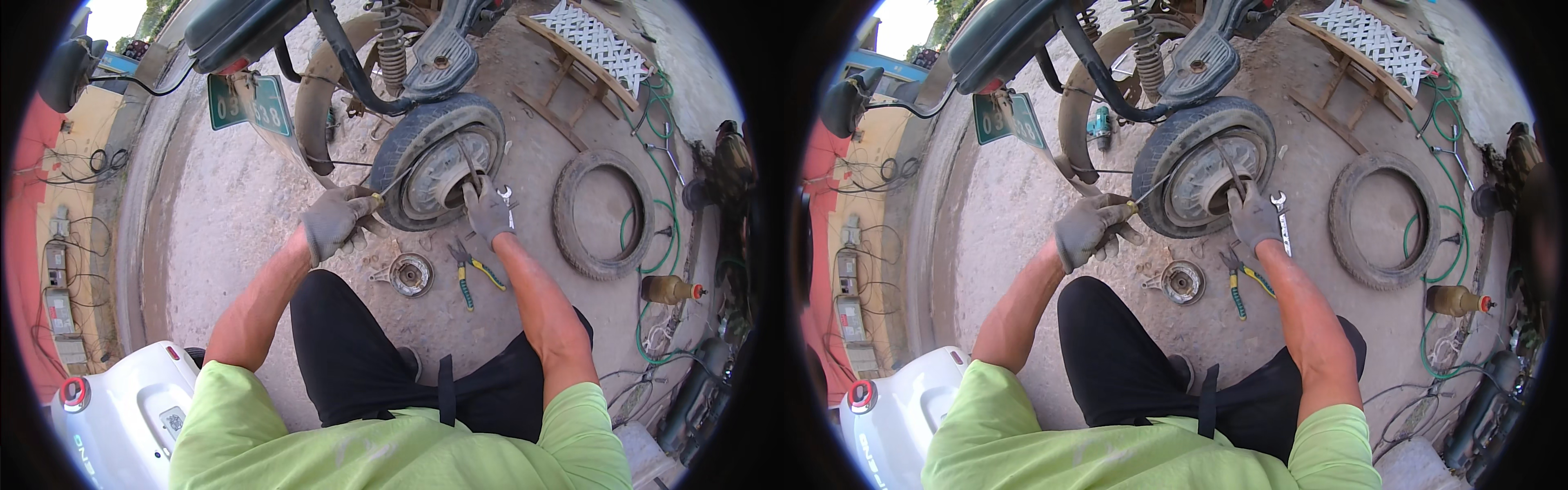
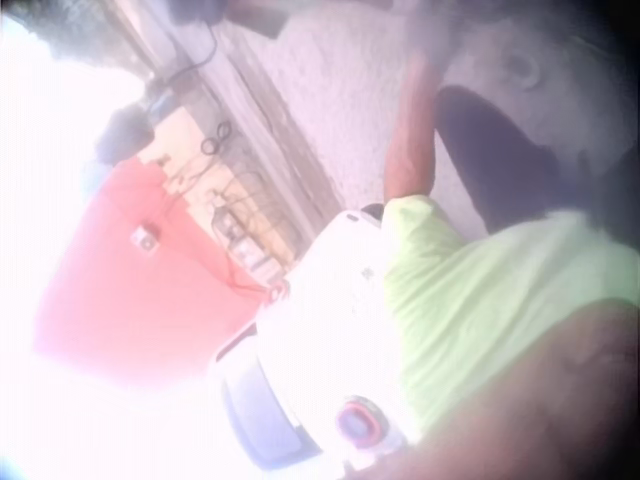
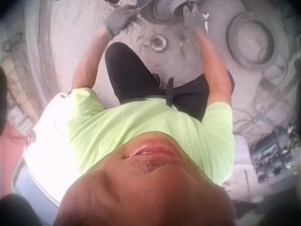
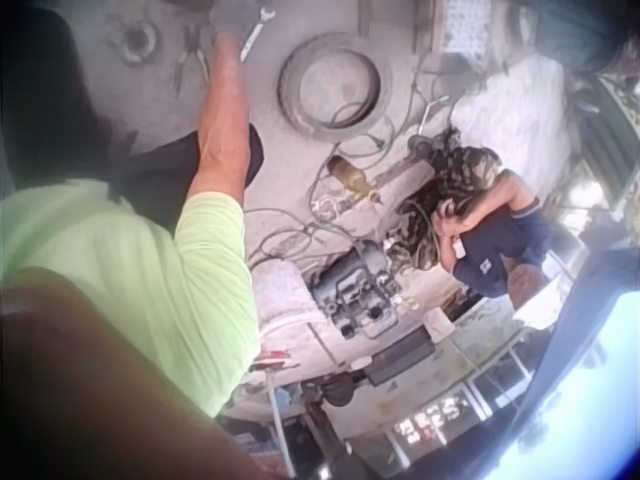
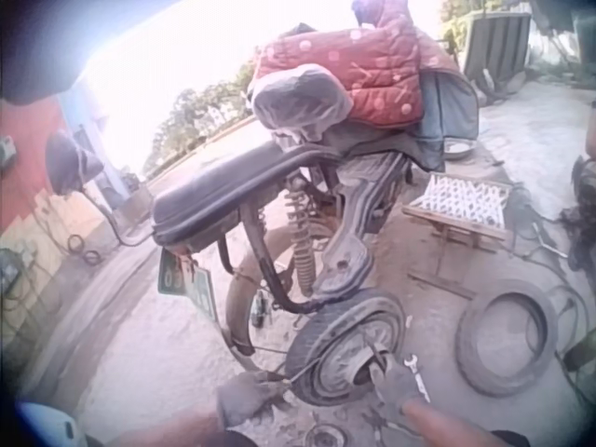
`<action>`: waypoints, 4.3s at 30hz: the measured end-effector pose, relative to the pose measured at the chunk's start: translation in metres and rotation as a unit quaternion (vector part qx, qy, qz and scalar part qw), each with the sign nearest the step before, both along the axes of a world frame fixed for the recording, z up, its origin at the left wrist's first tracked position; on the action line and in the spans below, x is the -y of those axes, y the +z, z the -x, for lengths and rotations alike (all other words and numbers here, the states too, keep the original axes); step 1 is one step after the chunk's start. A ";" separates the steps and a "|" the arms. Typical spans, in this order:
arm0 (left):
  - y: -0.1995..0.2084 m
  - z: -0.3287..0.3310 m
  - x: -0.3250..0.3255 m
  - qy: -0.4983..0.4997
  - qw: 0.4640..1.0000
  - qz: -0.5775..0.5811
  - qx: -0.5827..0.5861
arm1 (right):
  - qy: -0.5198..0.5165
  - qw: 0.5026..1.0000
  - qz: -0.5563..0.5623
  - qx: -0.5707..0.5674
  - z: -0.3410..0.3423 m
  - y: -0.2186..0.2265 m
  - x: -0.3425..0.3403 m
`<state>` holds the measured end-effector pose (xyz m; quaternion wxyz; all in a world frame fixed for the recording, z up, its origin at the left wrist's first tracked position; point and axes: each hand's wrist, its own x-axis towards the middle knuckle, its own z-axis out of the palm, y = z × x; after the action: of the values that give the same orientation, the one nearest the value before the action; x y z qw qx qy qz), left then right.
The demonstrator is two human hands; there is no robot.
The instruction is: The person removes a tire from a scooter wheel using a screwdriver and tire levers. They pry the tire bead off the rim, pull out the inner tube, and separate the tire from the rim.
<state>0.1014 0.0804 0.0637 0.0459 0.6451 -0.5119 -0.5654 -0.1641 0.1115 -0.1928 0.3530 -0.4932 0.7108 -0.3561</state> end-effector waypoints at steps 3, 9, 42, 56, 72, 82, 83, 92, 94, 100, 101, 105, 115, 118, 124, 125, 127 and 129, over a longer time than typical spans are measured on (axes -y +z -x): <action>-0.007 -0.012 0.017 0.127 0.969 -0.150 -0.150 | 0.005 1.000 0.016 -0.020 -0.003 -0.006 0.002; -0.052 0.042 -0.049 0.218 0.953 -0.022 -0.209 | -0.008 1.000 0.021 -0.010 -0.009 0.000 0.002; -0.217 0.126 -0.076 0.192 0.933 0.304 -0.019 | -0.014 0.999 0.012 -0.042 -0.008 -0.004 0.000; -0.243 0.013 -0.029 -0.143 0.941 0.196 0.235 | -0.007 0.999 0.034 -0.003 -0.014 0.001 0.009; -0.046 -0.042 -0.035 0.050 0.997 -0.055 -0.036 | -0.011 0.999 0.035 -0.016 -0.012 -0.016 0.008; -0.073 -0.031 -0.032 0.112 0.980 -0.102 -0.128 | -0.018 0.999 0.028 -0.020 -0.020 0.002 0.005; -0.078 -0.005 -0.048 0.177 0.974 -0.071 -0.122 | -0.021 0.999 0.026 -0.021 -0.021 0.003 0.006; -0.072 -0.016 -0.028 0.171 0.977 -0.092 -0.085 | -0.016 0.998 0.041 -0.034 -0.022 0.013 0.003; -0.067 -0.010 -0.027 0.187 0.972 -0.104 -0.091 | -0.012 0.999 0.031 -0.038 -0.021 0.017 0.004; -0.094 0.026 -0.057 0.292 0.941 -0.047 -0.167 | -0.019 0.999 0.037 -0.034 -0.024 0.017 0.002; -0.101 0.041 -0.066 0.321 0.929 -0.024 -0.183 | -0.018 0.999 0.033 -0.032 -0.024 0.017 0.002; -0.151 0.087 -0.087 0.405 0.881 0.066 -0.233 | -0.018 0.999 0.040 -0.023 -0.019 0.009 0.001; -0.242 0.111 -0.084 0.368 0.869 0.240 -0.227 | -0.019 0.999 0.023 -0.033 -0.023 0.002 0.004; -0.248 0.111 -0.084 0.369 0.877 0.249 -0.180 | -0.018 0.999 0.036 -0.025 -0.022 0.000 0.003; -0.277 0.105 -0.046 0.261 0.934 0.236 0.057 | 0.014 0.992 -0.007 -0.125 -0.032 0.031 -0.006; -0.279 0.100 -0.045 0.235 0.947 0.214 0.053 | 0.008 0.996 -0.004 -0.090 -0.028 0.026 -0.005; -0.290 0.083 -0.036 0.153 0.959 0.216 0.106 | -0.004 0.998 -0.001 -0.058 -0.023 0.016 0.000; -0.300 0.059 -0.024 0.111 0.967 0.186 0.135 | -0.006 1.000 -0.004 -0.017 -0.026 0.020 0.000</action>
<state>0.0424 0.1040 -0.2364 0.1582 0.7487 -0.5344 -0.3588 -0.1377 0.1116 -0.1728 0.3407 -0.4935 0.7210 -0.3472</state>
